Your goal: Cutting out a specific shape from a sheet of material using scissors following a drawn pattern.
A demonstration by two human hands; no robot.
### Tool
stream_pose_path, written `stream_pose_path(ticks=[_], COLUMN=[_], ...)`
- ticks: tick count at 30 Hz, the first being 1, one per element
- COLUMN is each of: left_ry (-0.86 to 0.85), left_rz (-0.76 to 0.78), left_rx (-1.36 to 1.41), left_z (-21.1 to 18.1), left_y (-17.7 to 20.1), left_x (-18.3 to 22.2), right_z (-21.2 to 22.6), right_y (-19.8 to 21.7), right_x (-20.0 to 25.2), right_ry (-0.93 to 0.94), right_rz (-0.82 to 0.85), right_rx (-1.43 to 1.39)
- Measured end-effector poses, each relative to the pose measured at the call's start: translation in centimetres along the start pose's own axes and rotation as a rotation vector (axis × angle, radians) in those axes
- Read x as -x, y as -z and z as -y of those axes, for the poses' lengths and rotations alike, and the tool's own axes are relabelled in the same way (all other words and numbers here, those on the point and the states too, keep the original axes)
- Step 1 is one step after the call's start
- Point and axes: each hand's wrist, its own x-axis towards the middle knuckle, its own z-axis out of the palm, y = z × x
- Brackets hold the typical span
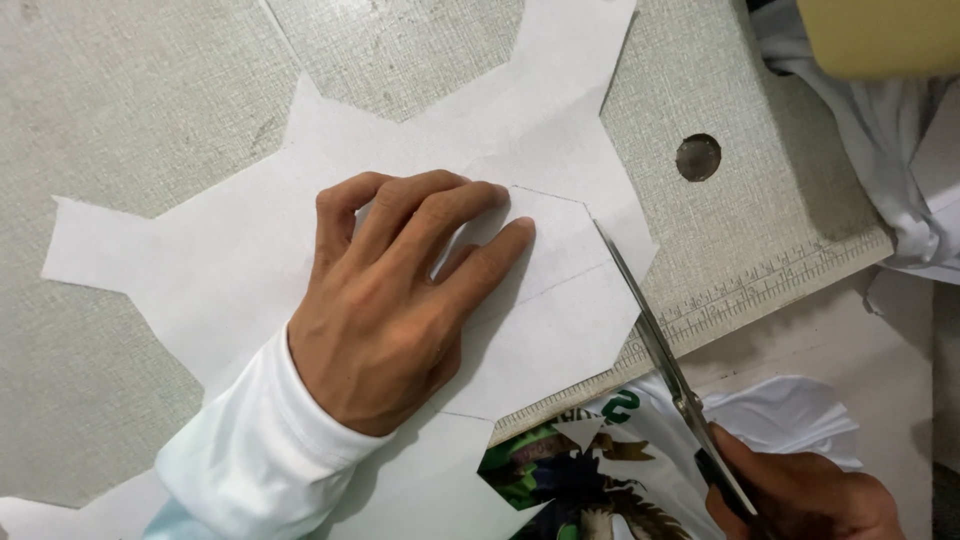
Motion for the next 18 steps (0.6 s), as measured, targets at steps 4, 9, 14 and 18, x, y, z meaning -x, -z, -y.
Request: stream_pose_path(ticks=[4,9,14,18], left_ry=[0.005,0.003,0.011,0.012], left_rz=[0.010,-0.004,-0.011,-0.001], left_rx=[0.014,0.018,0.032,0.031], left_z=[-0.2,-0.3,-0.4,-0.4], left_y=[0.1,-0.1,-0.2,-0.2], left_x=[0.0,0.2,0.3,0.3], right_z=[-0.9,1.4,1.1,-0.2], right_y=[0.3,-2.3,-2.1,-0.3], right_x=[0.8,-0.6,0.0,0.5], right_ry=[-0.132,-0.223,-0.315,-0.242], right_rz=[-0.221,-0.301,-0.445,-0.299], right_rx=[0.168,0.084,0.116,0.126])
